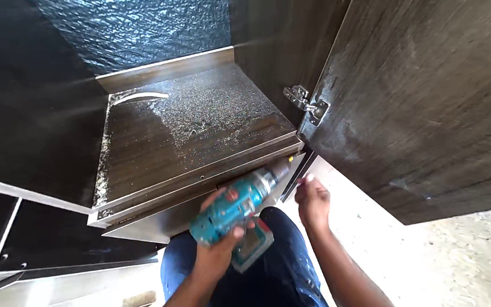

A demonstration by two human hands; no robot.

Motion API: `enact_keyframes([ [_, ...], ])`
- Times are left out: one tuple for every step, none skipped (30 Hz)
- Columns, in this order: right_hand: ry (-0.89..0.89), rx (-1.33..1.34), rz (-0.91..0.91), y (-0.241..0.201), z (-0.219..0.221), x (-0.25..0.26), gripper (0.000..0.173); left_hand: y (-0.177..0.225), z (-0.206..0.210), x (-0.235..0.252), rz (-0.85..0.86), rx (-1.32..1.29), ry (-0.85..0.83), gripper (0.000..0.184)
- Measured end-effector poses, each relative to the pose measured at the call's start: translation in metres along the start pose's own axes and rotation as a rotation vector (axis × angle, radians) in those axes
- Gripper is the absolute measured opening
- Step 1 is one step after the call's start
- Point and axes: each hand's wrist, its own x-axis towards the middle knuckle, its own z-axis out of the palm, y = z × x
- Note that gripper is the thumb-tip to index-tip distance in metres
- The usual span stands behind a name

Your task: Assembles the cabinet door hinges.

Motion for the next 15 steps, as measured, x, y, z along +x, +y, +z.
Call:
enact_keyframes([
  [-0.194,-0.019,0.032,0.001,0.0,-0.023,0.034,-0.001,0.002,-0.014,-0.017,0.017,0.015,0.064],
  [-0.388,-0.07,-0.011,0.0,0.001,-0.044,0.037,-0.002,0.005,-0.026,-0.029,0.05,0.028,0.066],
  [-0.551,-0.133,-0.101,-0.002,0.005,-0.06,0.048,-0.005,0.009,-0.036,-0.036,0.092,0.035,0.069],
  [-0.664,-0.18,-0.197,-0.006,0.013,-0.07,0.059,-0.008,0.013,-0.045,-0.049,0.132,0.025,0.072],
  [-0.734,-0.215,-0.264,-0.009,0.02,-0.077,0.066,-0.009,0.017,-0.053,-0.073,0.161,0.003,0.076],
  [-0.782,-0.251,-0.289,-0.009,0.023,-0.08,0.068,-0.01,0.019,-0.061,-0.101,0.18,-0.033,0.082],
  [-0.827,-0.292,-0.285,-0.009,0.023,-0.079,0.066,-0.01,0.017,-0.068,-0.119,0.191,-0.107,0.088],
  [-0.862,-0.34,-0.27,-0.011,0.022,-0.077,0.061,-0.009,0.013,-0.072,-0.137,0.176,-0.197,0.094],
  [-0.888,-0.381,-0.25,-0.015,0.021,-0.077,0.06,-0.007,0.01,-0.076,-0.159,0.142,-0.278,0.096],
  [-0.901,-0.41,-0.238,-0.02,0.018,-0.079,0.059,-0.005,0.009,-0.079,-0.186,0.119,-0.341,0.096],
  [-0.913,-0.42,-0.222,-0.023,0.015,-0.082,0.06,-0.004,0.008,-0.082,-0.214,0.102,-0.393,0.095],
  [-0.933,-0.411,-0.18,-0.024,0.011,-0.084,0.062,-0.004,0.008,-0.085,-0.235,0.1,-0.431,0.094],
  [-0.953,-0.374,-0.101,-0.023,0.005,-0.087,0.068,-0.005,0.008,-0.087,-0.245,0.106,-0.465,0.093],
  [-0.958,-0.306,-0.008,-0.024,0.001,-0.09,0.074,-0.007,0.007,-0.089,-0.244,0.124,-0.502,0.094],
  [-0.934,-0.226,0.031,-0.027,-0.001,-0.093,0.076,-0.008,0.006,-0.088,-0.229,0.158,-0.544,0.094],
])
